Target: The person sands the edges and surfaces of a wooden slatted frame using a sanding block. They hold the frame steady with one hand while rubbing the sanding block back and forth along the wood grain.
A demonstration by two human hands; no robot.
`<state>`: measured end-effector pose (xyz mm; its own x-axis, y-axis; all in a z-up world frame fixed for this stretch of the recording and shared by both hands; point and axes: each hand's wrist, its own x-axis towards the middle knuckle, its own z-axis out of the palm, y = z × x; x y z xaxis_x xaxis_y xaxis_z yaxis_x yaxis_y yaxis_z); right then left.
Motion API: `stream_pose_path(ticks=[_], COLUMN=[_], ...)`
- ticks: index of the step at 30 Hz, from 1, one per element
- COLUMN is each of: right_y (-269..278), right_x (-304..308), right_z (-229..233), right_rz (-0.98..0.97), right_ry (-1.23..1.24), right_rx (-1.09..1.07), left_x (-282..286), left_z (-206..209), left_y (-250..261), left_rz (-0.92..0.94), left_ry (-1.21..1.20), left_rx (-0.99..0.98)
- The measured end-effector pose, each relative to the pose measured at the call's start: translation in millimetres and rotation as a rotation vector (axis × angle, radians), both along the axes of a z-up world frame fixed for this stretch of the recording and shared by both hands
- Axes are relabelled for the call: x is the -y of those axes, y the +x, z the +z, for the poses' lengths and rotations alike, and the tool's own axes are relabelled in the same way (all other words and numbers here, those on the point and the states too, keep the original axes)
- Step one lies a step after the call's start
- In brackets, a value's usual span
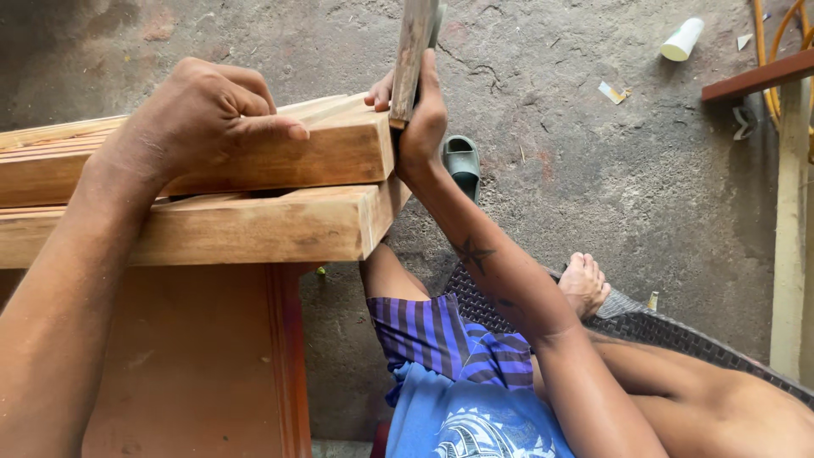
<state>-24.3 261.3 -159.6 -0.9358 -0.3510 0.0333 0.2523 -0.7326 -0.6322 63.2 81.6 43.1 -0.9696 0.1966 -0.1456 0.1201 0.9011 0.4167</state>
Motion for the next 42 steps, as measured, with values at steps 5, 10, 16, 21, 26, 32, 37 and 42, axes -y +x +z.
stream_pose_path(ticks=[5,10,16,21,26,32,37,42], right_y=[-4.5,-5.8,34.5,29.9,19.0,19.3,39.9,87.5], right_x=[-6.5,-17.7,-112.1,-153.9,-172.8,-177.8,-167.1,-129.8], right_z=[-1.8,-0.6,-62.0,-120.8,-152.9,-119.7,-45.5,47.7], right_rz=[0.083,0.013,-0.353,-0.413,-0.424,-0.334,-0.091,-0.025], right_ry=[0.146,0.097,-0.003,-0.076,-0.081,0.168,0.461,0.602], right_rx=[-0.023,0.077,0.4,0.983,0.848,0.564,0.072,-0.38], left_x=[-12.1,-43.3,-122.4,-125.5,-116.2,-110.9,-100.6,-96.2], left_z=[10.8,37.4,47.6,55.0,38.0,25.6,47.5,25.3], left_y=[2.4,-14.9,-40.5,-50.2,-27.6,-34.1,-7.9,5.1], left_rz=[0.167,0.152,0.118,0.327,0.109,0.45,0.44,0.474], left_ry=[-0.076,-0.178,-0.566,-0.442,-0.319,-0.373,-0.26,0.014], left_rx=[0.163,0.235,0.397,0.271,-0.056,-0.058,-0.035,0.213])
